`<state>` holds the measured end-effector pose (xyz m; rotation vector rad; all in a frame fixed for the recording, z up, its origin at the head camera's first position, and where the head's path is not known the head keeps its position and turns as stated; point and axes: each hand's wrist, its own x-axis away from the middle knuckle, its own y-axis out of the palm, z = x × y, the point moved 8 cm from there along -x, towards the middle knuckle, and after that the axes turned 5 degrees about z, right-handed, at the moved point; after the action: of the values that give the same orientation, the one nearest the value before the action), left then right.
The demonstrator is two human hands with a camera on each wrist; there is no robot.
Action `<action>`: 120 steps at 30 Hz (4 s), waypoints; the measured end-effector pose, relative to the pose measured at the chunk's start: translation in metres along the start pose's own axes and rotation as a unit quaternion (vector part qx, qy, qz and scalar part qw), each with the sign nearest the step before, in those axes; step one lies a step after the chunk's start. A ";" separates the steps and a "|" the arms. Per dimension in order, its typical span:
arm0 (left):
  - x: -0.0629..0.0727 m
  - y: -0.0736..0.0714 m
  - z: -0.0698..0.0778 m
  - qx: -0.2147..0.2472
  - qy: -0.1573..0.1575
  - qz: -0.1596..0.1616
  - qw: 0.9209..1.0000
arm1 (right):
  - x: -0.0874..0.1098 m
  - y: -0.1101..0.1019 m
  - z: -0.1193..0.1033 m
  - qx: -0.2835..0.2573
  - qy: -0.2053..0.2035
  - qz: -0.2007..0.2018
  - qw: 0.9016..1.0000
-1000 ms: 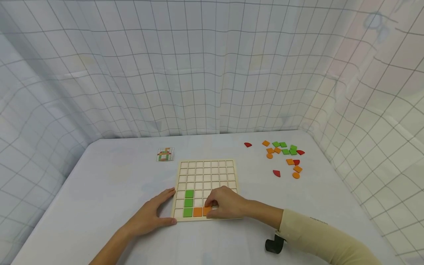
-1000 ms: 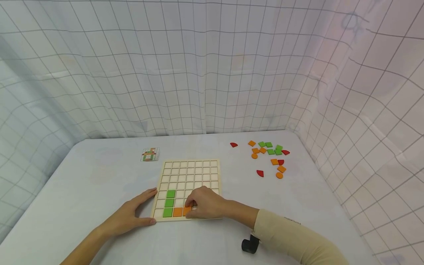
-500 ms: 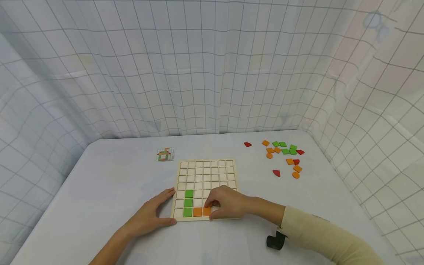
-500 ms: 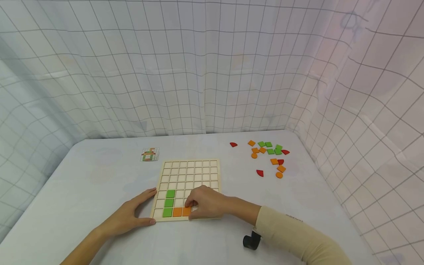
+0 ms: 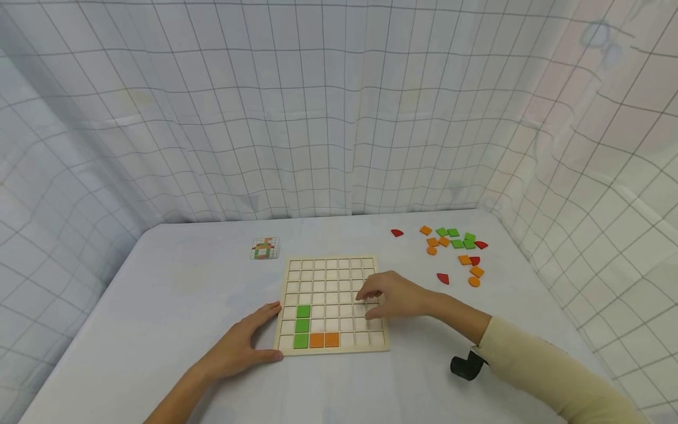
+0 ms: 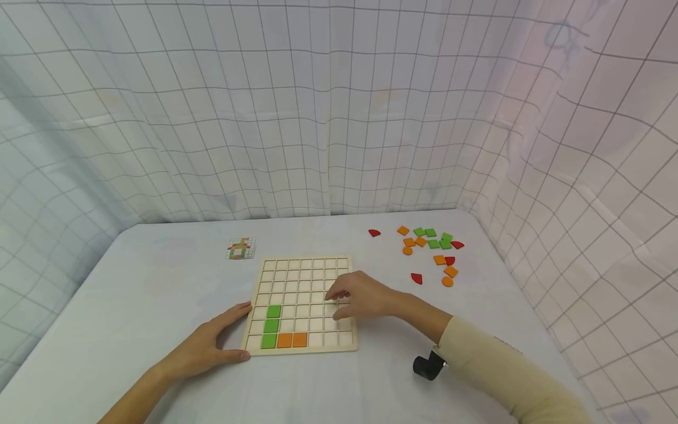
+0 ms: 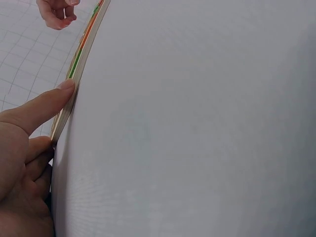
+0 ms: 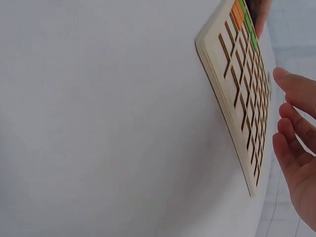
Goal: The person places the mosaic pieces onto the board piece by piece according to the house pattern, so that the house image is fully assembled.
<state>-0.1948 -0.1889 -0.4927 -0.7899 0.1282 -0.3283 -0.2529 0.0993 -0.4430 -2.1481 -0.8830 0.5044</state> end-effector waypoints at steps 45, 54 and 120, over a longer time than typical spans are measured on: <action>0.000 0.000 -0.001 0.000 -0.006 -0.003 1.000 | 0.104 -0.170 0.189 0.070 0.269 0.177 0.944; 0.000 0.000 0.000 -0.001 0.001 -0.002 1.000 | 0.115 -0.163 0.214 0.075 0.309 0.158 0.935; 0.001 0.000 -0.002 0.005 0.009 0.000 1.000 | 0.005 -0.061 0.029 0.034 0.007 0.084 0.996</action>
<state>-0.1944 -0.1906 -0.4944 -0.7767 0.1428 -0.3351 -0.2926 0.1466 -0.4151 -2.1703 -0.6709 0.5935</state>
